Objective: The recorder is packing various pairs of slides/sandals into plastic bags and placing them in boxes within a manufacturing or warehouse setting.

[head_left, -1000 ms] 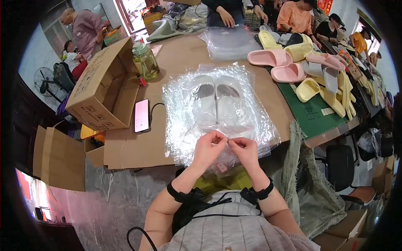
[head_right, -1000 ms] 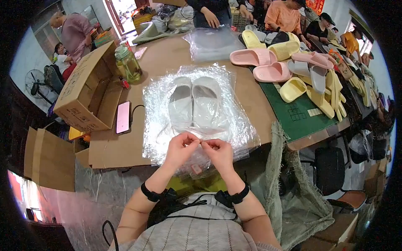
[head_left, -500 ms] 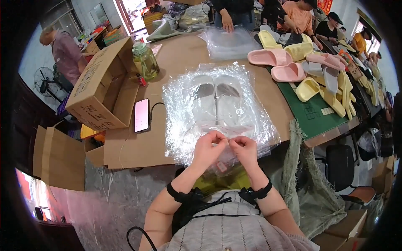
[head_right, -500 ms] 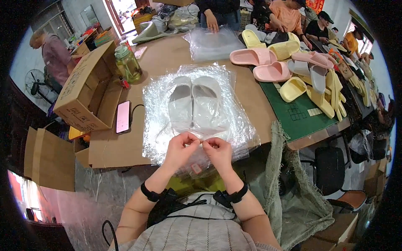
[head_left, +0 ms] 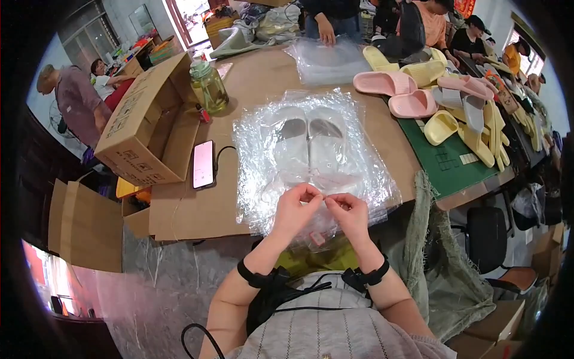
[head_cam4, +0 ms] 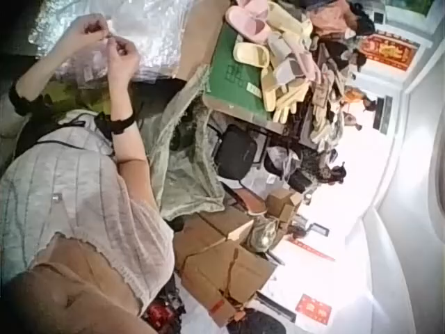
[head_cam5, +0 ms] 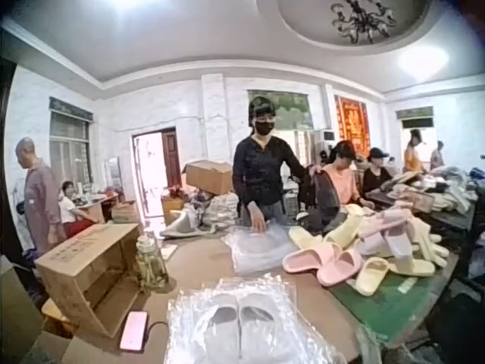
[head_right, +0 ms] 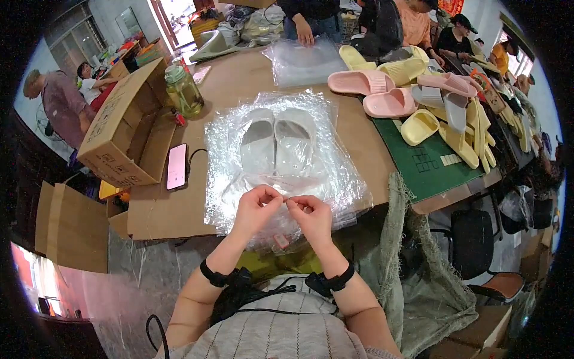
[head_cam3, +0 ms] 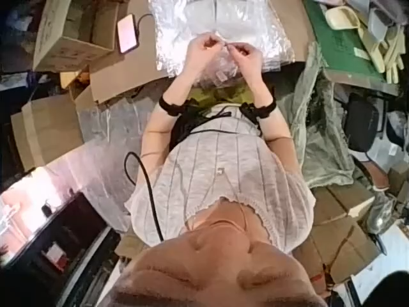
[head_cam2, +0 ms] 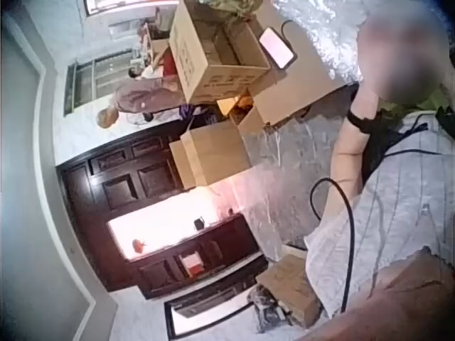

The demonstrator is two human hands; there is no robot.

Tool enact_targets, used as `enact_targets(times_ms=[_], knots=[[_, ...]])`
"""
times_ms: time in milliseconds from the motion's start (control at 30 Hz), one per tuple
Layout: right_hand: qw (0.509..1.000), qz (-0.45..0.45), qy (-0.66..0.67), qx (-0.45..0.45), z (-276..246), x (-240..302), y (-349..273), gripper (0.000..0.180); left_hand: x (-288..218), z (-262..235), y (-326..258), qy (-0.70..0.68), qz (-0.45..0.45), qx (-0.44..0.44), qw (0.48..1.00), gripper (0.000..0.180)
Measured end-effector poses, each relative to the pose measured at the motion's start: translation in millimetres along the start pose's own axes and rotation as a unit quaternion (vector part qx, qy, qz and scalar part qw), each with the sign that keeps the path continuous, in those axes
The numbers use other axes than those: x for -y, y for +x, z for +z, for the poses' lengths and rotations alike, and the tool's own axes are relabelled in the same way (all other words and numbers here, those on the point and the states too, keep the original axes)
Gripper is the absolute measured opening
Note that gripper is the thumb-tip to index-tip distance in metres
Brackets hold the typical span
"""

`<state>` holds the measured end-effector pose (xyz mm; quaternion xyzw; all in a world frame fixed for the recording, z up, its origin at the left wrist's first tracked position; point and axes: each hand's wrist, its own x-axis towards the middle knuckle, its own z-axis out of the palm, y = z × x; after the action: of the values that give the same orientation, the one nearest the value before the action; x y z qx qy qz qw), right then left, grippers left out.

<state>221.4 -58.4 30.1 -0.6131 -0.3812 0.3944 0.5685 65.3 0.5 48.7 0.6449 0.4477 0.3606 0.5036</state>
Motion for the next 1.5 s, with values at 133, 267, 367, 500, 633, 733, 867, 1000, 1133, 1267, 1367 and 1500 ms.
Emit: enact_targets(times_ms=[133, 267, 367, 500, 633, 733, 867, 1000, 1133, 1267, 1367, 1500], knots=[[1.0, 0.005, -0.016, -0.007, 0.4, -5.6, 2.3, 0.022, -12.6, 5.7, -6.7, 0.048, 0.021, -0.026, 0.998, 0.011], [0.999, 0.027, 0.032, -0.013, 1.2, -15.3, 5.2, 0.02, -21.9, 9.6, -12.4, 0.075, 0.027, -0.036, 0.996, 0.013], [1.0, 0.026, 0.012, -0.001, -0.4, -19.8, 6.2, 0.019, -26.4, 9.3, -14.3, 0.078, -0.005, -0.02, 0.997, 0.012], [0.999, 0.032, 0.006, -0.013, 3.1, -16.0, 3.9, 0.018, -13.8, 9.3, -10.4, 0.063, 0.022, -0.03, 0.997, 0.011], [0.999, 0.027, 0.041, -0.005, 4.6, -8.4, 0.1, 0.017, -6.1, 7.3, -7.1, 0.027, 0.011, -0.023, 0.999, 0.01], [0.999, 0.027, 0.045, -0.003, 4.8, -7.2, -1.1, 0.017, -5.1, 5.2, -5.1, 0.0, -0.014, -0.011, 1.0, 0.01], [0.998, 0.031, 0.056, -0.008, 1.7, -18.8, 3.0, 0.018, -1.5, 1.6, 2.4, -0.07, 0.003, -0.066, 0.995, 0.012], [0.998, 0.023, 0.058, -0.009, 0.7, -14.7, 0.8, 0.018, -6.0, -6.0, 5.3, -0.103, -0.01, -0.038, 0.994, 0.012], [0.999, -0.038, 0.022, -0.014, 4.0, -4.2, -3.3, 0.016, 0.7, -7.4, 7.4, -0.154, -0.019, -0.023, 0.988, 0.013], [0.991, -0.101, -0.086, -0.032, 5.8, 7.5, -6.2, 0.016, 1.8, -7.2, 8.3, -0.157, -0.042, -0.016, 0.987, 0.013], [0.988, -0.104, -0.106, -0.035, 9.1, 5.2, -3.2, 0.019, -0.1, -6.8, 7.6, -0.164, -0.063, -0.008, 0.984, 0.01], [0.989, -0.073, -0.125, -0.022, 9.2, 10.3, -2.7, 0.022, 0.0, -5.0, 5.2, -0.143, -0.055, -0.011, 0.988, 0.01]])
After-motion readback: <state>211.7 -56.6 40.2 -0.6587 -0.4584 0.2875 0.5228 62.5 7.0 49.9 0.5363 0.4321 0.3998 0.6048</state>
